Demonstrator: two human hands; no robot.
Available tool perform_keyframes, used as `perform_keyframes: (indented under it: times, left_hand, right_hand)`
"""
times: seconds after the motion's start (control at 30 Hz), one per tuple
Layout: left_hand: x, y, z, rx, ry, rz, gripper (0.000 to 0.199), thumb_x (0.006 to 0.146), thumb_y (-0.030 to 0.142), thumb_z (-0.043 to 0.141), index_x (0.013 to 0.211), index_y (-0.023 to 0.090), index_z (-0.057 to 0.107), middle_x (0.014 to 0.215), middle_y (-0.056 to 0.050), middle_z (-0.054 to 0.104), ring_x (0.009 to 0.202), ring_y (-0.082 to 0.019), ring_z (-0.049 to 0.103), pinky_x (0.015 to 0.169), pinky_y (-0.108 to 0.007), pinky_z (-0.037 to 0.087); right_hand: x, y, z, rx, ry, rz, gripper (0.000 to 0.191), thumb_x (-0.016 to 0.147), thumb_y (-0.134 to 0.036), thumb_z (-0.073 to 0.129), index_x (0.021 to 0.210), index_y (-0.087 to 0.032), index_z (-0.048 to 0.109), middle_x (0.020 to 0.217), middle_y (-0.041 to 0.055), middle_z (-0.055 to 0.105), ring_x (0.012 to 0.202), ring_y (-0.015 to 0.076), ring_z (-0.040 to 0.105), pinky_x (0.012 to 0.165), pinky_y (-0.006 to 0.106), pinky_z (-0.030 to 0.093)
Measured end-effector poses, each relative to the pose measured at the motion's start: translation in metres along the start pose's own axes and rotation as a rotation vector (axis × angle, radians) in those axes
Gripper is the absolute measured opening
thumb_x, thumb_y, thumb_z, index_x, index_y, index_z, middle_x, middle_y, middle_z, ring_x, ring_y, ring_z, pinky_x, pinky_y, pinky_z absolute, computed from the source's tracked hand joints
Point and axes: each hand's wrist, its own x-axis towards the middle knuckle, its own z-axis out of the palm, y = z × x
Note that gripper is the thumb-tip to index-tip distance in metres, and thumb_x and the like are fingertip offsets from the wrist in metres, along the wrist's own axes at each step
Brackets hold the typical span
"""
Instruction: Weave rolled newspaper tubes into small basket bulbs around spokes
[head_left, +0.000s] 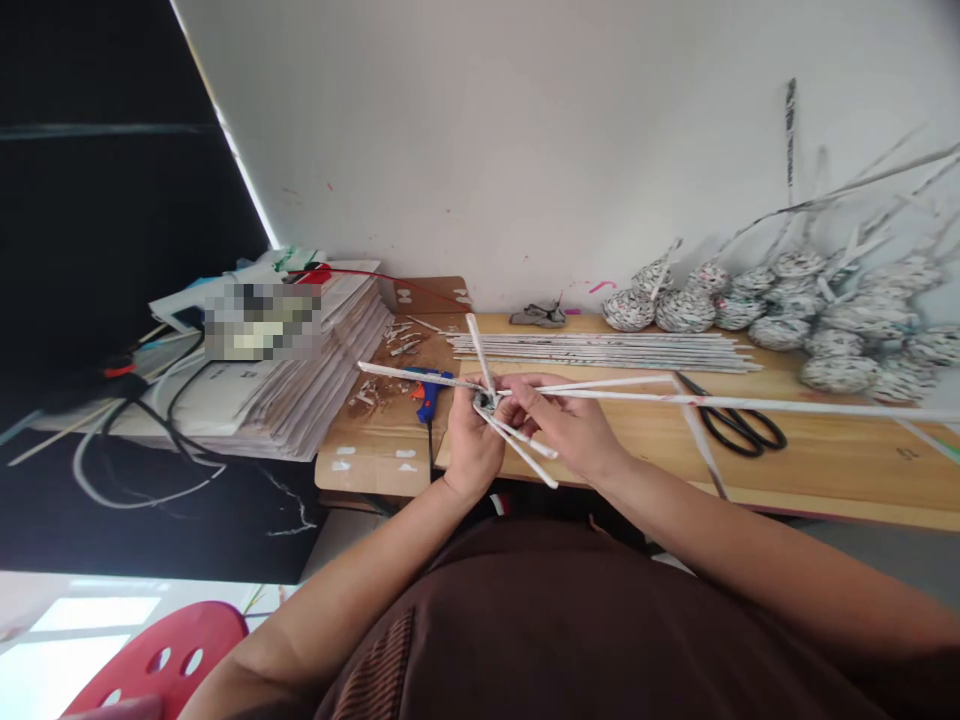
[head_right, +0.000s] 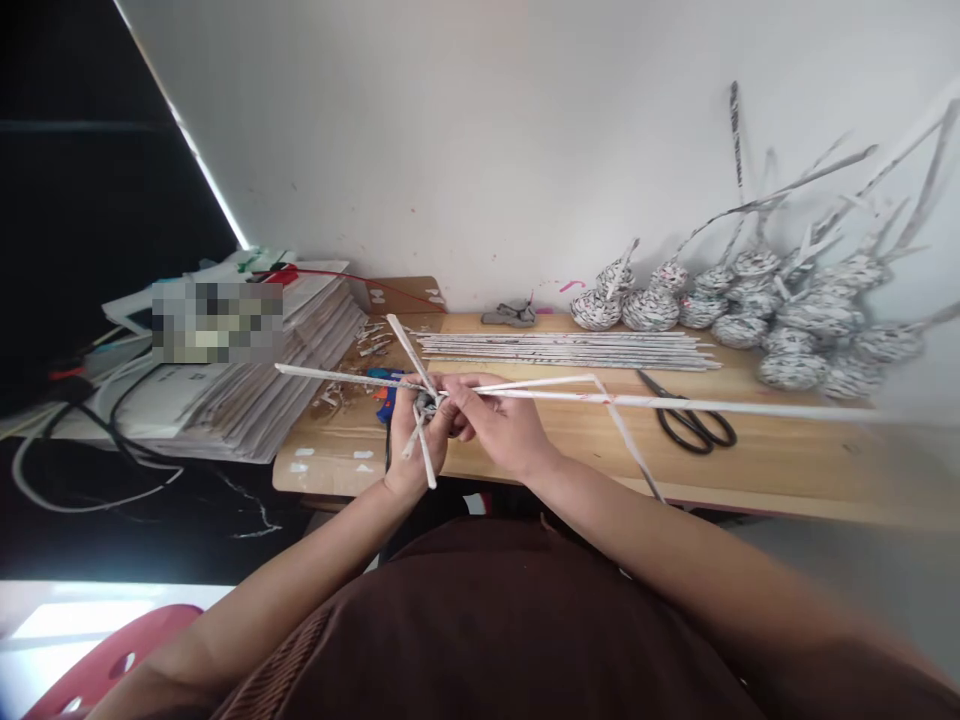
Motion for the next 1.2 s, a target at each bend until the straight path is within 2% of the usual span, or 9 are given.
perform_keyframes:
  times: [0.1,0.2,0.3,0.4,0.47,0.57,0.73,0.93,1.2]
  left_hand:
    - [0.012,-0.006,0.010,-0.010,0.112,0.023,0.028,0.089,0.039,0.065,0.098,0.022,0.044,0.091,-0.001,0.057,0.074,-0.012,0.056,0.068,-0.025,0.050]
    - [0.016,-0.010,0.019,0.034,0.091,-0.010,0.025,0.090,0.037,0.062,0.100,0.022,0.045,0.094,-0.003,0.057,0.076,-0.013,0.056,0.069,-0.026,0.051]
    - [0.011,-0.013,0.019,0.059,0.010,-0.012,0.027,0.091,0.035,0.060,0.107,0.021,0.045,0.097,-0.005,0.058,0.082,-0.016,0.059,0.077,-0.030,0.052]
    - [0.007,-0.011,0.006,0.086,-0.140,0.005,0.039,0.089,0.032,0.065,0.120,0.021,0.045,0.108,-0.007,0.060,0.094,-0.019,0.061,0.088,-0.035,0.052]
    - [0.007,-0.006,-0.007,0.171,-0.230,0.050,0.036,0.090,0.027,0.063,0.123,0.021,0.051,0.119,-0.010,0.061,0.109,-0.022,0.060,0.100,-0.040,0.049]
    - [0.012,0.002,-0.025,0.306,-0.299,0.133,0.037,0.088,0.018,0.065,0.124,0.023,0.062,0.132,-0.011,0.059,0.128,-0.026,0.053,0.113,-0.045,0.040]
    - [0.018,0.008,-0.038,0.299,-0.325,0.101,0.029,0.090,0.021,0.065,0.119,0.022,0.070,0.123,-0.011,0.067,0.120,-0.025,0.061,0.108,-0.043,0.049]
    - [0.022,0.013,-0.046,0.217,-0.447,0.048,0.032,0.090,0.022,0.065,0.121,0.023,0.072,0.126,-0.011,0.069,0.123,-0.025,0.062,0.100,-0.038,0.055]
    - [0.017,0.012,-0.035,0.312,-0.207,0.046,0.012,0.078,0.030,0.080,0.085,0.020,0.079,0.090,-0.006,0.075,0.089,-0.020,0.070,0.084,-0.033,0.056]
  right_hand:
    - [0.013,0.005,-0.004,0.063,0.000,-0.024,0.035,0.078,-0.043,0.079,0.103,-0.020,0.069,0.094,0.0033,0.073,0.081,0.0167,0.069,0.073,0.030,0.061]
    - [0.021,0.013,-0.010,0.058,0.066,-0.001,0.031,0.080,-0.045,0.077,0.094,-0.020,0.066,0.088,0.0025,0.072,0.076,0.0169,0.069,0.070,0.031,0.061]
    - [0.027,0.021,-0.019,-0.021,0.082,0.017,0.029,0.084,-0.046,0.071,0.090,-0.018,0.064,0.077,0.0015,0.068,0.068,0.0157,0.066,0.064,0.029,0.058]
    - [0.032,0.024,-0.030,-0.126,0.087,-0.016,0.029,0.087,-0.045,0.067,0.088,-0.017,0.064,0.077,0.0026,0.066,0.069,0.0158,0.065,0.063,0.028,0.056]
    - [0.035,0.025,-0.035,-0.163,0.097,0.002,0.029,0.086,-0.046,0.066,0.087,-0.017,0.062,0.075,0.0024,0.065,0.066,0.0157,0.064,0.061,0.029,0.056]
    - [0.038,0.025,-0.037,-0.178,0.084,0.081,0.028,0.084,-0.045,0.067,0.086,-0.018,0.061,0.071,0.0015,0.064,0.060,0.0157,0.063,0.058,0.030,0.056]
    - [0.038,0.028,-0.036,-0.196,0.061,0.108,0.022,0.087,-0.040,0.063,0.086,-0.018,0.063,0.071,0.0023,0.066,0.059,0.0153,0.063,0.056,0.028,0.054]
    - [0.033,0.027,-0.037,-0.306,0.077,0.088,0.018,0.089,-0.035,0.062,0.088,-0.017,0.065,0.071,0.0025,0.066,0.059,0.0144,0.063,0.056,0.027,0.053]
    - [0.020,0.014,-0.026,-0.228,0.054,0.137,0.010,0.088,-0.025,0.064,0.083,-0.017,0.063,0.072,0.0028,0.067,0.057,0.0130,0.064,0.053,0.025,0.056]
